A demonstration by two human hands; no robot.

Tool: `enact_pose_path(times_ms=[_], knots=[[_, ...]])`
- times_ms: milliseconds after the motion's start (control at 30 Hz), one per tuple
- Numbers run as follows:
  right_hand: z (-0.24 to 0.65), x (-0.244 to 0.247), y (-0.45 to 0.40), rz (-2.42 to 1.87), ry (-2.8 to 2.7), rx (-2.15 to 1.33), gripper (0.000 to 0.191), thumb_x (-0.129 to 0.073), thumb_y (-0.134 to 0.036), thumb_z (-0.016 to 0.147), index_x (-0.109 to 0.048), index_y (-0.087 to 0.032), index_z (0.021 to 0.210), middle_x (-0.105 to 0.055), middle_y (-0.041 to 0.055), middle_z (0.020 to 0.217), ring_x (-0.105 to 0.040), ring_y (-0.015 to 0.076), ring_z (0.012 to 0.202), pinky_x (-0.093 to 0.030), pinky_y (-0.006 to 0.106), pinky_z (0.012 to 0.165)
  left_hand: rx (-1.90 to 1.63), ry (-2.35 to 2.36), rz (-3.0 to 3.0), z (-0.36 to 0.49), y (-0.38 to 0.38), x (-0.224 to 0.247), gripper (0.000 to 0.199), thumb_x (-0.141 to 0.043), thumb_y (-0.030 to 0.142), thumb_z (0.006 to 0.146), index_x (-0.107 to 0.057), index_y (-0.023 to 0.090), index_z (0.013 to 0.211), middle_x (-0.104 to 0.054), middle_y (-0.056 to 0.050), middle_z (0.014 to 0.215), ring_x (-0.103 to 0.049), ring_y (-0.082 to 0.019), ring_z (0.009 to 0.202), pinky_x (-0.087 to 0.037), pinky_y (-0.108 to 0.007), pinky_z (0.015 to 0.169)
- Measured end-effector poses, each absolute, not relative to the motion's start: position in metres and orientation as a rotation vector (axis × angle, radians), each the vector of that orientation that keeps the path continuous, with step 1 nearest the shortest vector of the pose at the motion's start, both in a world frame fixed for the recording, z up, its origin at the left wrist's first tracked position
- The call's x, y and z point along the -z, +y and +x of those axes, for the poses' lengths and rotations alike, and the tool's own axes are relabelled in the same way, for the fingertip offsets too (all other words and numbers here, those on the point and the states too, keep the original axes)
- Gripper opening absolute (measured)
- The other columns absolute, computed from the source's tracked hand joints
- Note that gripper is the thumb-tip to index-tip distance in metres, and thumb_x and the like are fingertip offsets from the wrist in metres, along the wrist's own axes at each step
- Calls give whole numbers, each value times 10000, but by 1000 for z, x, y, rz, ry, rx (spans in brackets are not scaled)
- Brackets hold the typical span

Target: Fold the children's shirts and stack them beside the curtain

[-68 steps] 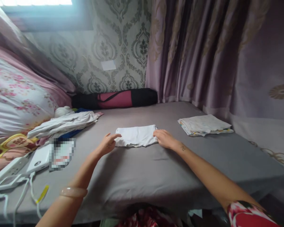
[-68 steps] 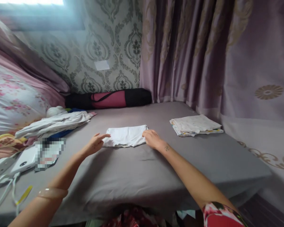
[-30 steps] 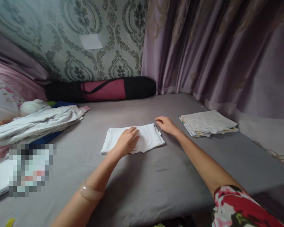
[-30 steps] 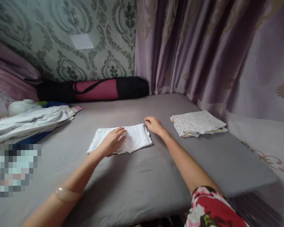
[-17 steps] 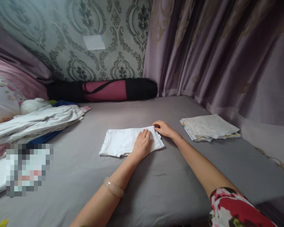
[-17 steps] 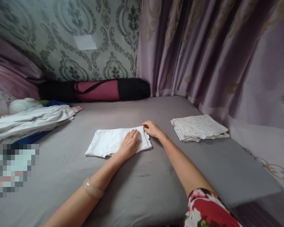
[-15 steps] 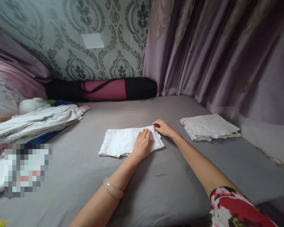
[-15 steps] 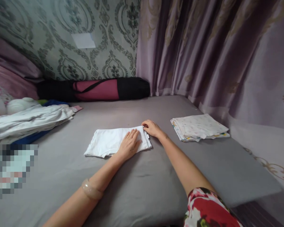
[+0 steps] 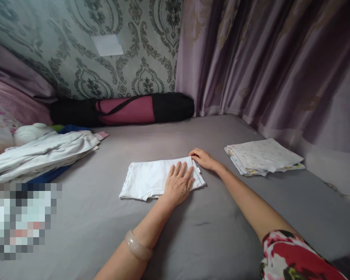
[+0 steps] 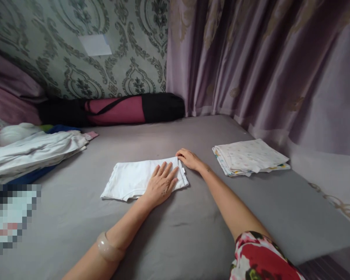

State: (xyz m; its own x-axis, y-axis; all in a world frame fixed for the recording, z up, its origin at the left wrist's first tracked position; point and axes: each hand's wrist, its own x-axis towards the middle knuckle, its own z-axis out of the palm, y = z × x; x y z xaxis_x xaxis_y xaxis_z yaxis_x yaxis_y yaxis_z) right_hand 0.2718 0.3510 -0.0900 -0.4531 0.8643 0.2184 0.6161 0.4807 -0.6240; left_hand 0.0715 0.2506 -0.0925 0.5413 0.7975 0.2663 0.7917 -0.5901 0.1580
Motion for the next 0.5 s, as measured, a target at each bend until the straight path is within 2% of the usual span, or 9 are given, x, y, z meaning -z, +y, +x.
enact_pose_path(times_ms=[233, 500], knots=[[270, 96, 353, -1299, -2123, -698, 203, -505, -186, 847, -700, -158, 899, -639, 49, 885, -578, 143, 760, -462, 271, 738, -450, 1440, 2742, 73, 250, 90, 475, -301, 416, 1007, -450, 253, 1428, -441, -92, 1490, -331, -324, 1410, -277, -526, 1146], [263, 87, 352, -1471, -2192, -552, 271, -469, -124, 833, -720, -157, 930, -703, 76, 948, -637, 170, 896, -490, 308, 862, -418, 1379, 2563, 67, 251, 74, 485, -340, 388, 1001, -448, 162, 1417, -397, -129, 1515, -315, -290, 1423, -267, -473, 1163]])
